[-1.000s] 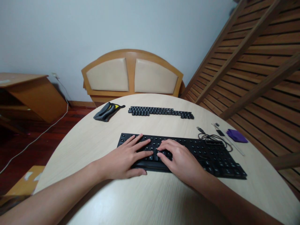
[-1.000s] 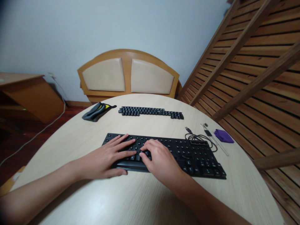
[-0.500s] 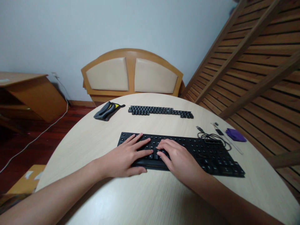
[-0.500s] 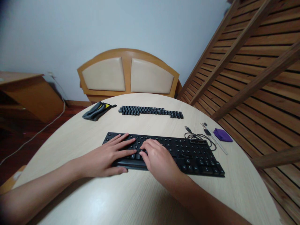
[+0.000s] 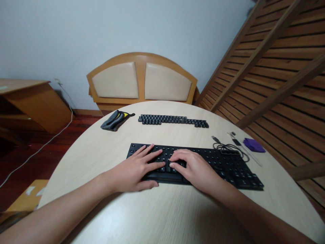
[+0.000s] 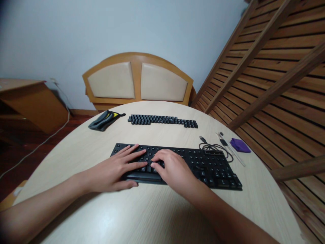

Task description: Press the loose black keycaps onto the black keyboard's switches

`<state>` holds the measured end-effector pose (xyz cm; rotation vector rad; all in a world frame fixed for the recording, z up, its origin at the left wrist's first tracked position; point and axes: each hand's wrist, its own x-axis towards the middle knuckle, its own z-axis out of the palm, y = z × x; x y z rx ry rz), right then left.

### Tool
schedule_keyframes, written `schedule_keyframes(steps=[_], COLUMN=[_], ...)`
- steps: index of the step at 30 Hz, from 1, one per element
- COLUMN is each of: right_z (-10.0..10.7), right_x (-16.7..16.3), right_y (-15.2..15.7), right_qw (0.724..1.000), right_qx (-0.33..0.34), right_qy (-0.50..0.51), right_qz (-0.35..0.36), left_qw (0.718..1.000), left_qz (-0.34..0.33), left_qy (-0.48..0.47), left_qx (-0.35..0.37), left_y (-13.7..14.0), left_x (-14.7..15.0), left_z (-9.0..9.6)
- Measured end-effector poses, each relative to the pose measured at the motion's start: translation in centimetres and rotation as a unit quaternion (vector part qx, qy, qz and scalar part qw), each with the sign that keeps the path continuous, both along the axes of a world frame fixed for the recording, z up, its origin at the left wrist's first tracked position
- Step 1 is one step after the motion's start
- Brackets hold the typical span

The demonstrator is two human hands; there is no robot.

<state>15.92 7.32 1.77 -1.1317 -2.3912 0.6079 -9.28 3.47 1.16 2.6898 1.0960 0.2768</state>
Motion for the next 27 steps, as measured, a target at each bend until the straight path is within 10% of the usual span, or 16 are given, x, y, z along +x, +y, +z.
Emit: schedule_keyframes(steps=[27], right_z=[-0.43], right_x=[0.15], right_y=[-0.20], right_qw=[0.999], right_qx=[0.044], right_qy=[0.008], right_qz=[0.022], left_qw=[1.000], left_qz=[0.002], left_qy=[0.002], left_qx=[-0.005], left_y=[0.06], left_x=[-0.02], left_z=[-0.06])
